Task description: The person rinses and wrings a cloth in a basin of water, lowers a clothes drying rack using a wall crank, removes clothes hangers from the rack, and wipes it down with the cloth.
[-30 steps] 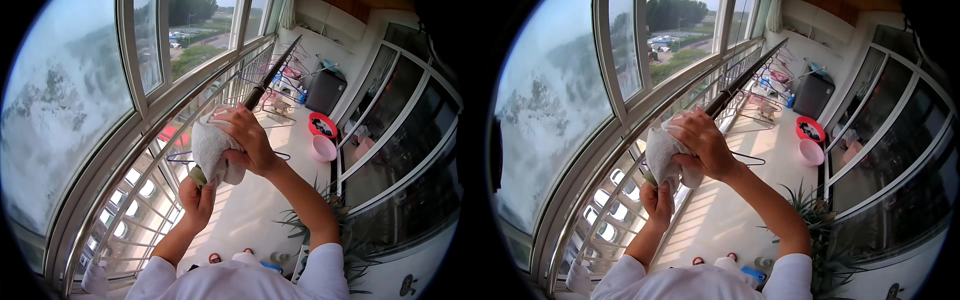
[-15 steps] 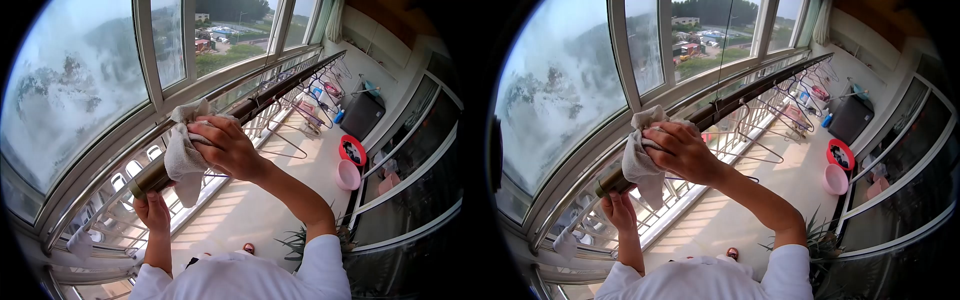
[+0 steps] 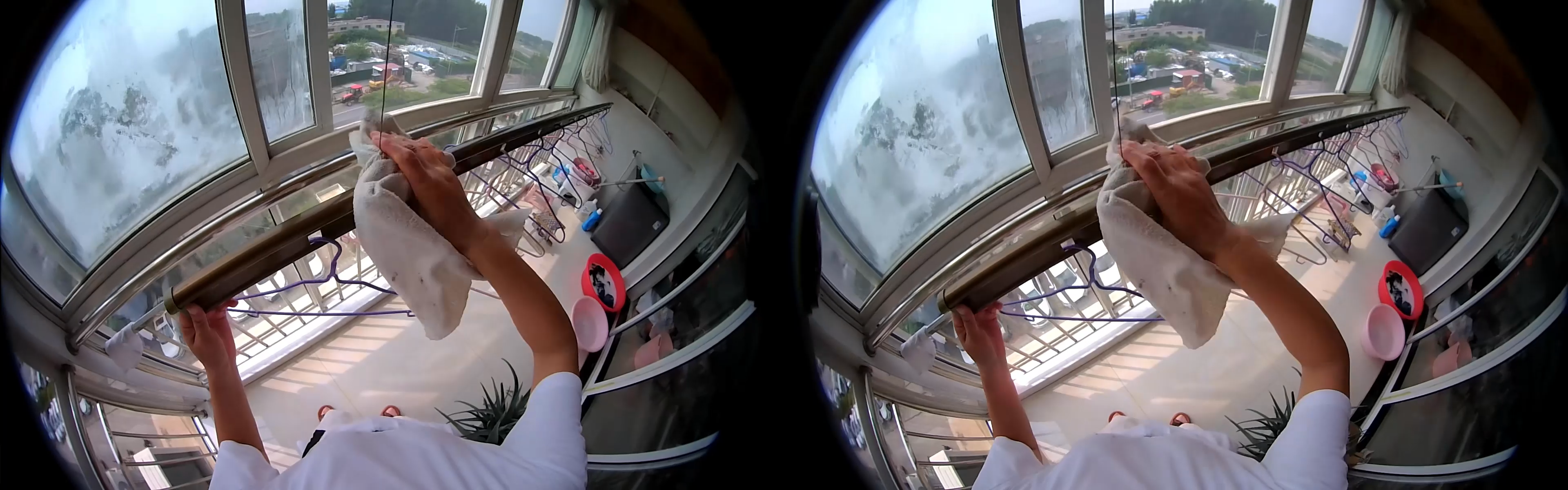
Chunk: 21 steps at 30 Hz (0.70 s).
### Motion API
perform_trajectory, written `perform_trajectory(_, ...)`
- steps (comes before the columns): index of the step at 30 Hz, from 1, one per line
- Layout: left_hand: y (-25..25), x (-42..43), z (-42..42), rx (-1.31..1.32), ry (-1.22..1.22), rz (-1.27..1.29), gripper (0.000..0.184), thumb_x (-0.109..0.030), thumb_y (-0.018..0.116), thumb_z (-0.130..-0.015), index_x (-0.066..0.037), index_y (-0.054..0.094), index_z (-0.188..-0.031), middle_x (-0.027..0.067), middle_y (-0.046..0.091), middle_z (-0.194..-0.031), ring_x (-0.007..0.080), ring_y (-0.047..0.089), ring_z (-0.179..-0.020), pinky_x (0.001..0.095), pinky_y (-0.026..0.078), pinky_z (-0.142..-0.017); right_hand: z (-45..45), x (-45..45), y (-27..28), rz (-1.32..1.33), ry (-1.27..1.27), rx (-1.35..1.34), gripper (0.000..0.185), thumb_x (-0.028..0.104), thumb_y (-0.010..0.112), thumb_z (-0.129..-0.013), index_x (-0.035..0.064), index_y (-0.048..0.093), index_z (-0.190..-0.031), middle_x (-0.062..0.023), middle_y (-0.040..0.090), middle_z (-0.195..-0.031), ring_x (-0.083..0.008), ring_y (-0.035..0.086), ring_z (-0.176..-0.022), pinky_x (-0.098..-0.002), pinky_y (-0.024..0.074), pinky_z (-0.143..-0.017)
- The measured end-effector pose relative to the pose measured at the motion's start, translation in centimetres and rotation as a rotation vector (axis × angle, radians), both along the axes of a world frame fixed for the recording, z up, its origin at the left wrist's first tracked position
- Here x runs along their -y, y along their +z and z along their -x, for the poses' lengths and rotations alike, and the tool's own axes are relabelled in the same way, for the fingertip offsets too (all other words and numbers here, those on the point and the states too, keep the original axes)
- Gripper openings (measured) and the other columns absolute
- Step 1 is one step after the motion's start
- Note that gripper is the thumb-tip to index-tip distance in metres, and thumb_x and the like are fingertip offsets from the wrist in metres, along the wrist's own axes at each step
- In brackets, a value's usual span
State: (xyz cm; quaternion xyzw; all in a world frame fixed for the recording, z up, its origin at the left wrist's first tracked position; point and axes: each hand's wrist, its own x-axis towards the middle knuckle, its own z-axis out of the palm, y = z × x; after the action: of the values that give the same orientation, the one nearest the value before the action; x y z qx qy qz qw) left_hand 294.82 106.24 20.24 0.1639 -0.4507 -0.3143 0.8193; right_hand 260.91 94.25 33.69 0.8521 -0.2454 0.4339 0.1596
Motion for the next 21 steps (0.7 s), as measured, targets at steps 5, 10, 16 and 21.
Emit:
perform_trajectory(5,-0.7,-0.9,-1.7,0.008,0.082,-0.030,0.027,-0.029,0.053,-0.091,-0.008,0.058,-0.109,0.0079,0.066,-0.091,0.0160,0.058,-0.068,0.0296,0.045,-0.066,1.6,2.6,-0.4,0.014,0.102,-0.158,0.049,0.011,0.068,-0.071,0.0117,0.048,-0.116,-0.0062,0.059,-0.103,-0.0294,0.058,-0.097,-0.0426,0.0417,-0.088)
perform_trajectory(10,-0.8,-1.9,-2.8,-0.001,0.027,-0.015,0.029,-0.029,0.057,-0.089,-0.009,0.058,-0.111,0.0075,0.062,-0.106,0.0157,0.057,-0.085,0.0290,0.045,-0.070,11.8,7.4,-0.3,0.032,-0.039,-0.197,0.042,0.008,0.065,-0.072,0.0107,0.051,-0.111,-0.0076,0.059,-0.108,-0.0295,0.056,-0.101,-0.0408,0.0426,-0.088)
perform_trajectory(16,-1.2,0.0,-5.2,0.003,0.048,0.007,0.031,-0.030,0.056,-0.089,-0.008,0.058,-0.112,0.0078,0.061,-0.109,0.0166,0.057,-0.088,0.0293,0.045,-0.073,26.1,15.1,-0.4,-0.131,-0.167,-0.037,0.051,-0.005,0.058,-0.073,0.0069,0.049,-0.122,-0.0092,0.054,-0.121,-0.0261,0.052,-0.112,-0.0341,0.0369,-0.099)
perform_trajectory(21,-1.9,1.8,-2.5,-0.022,0.545,-0.134,0.030,-0.031,0.046,-0.095,-0.003,0.056,-0.091,0.0069,0.061,-0.089,0.0155,0.055,-0.074,0.0281,0.042,-0.068,13.8,8.8,2.4,-0.281,-0.056,0.159,0.062,-0.017,0.043,-0.069,0.0082,0.046,-0.125,-0.0126,0.052,-0.125,-0.0265,0.051,-0.116,-0.0311,0.0371,-0.099)
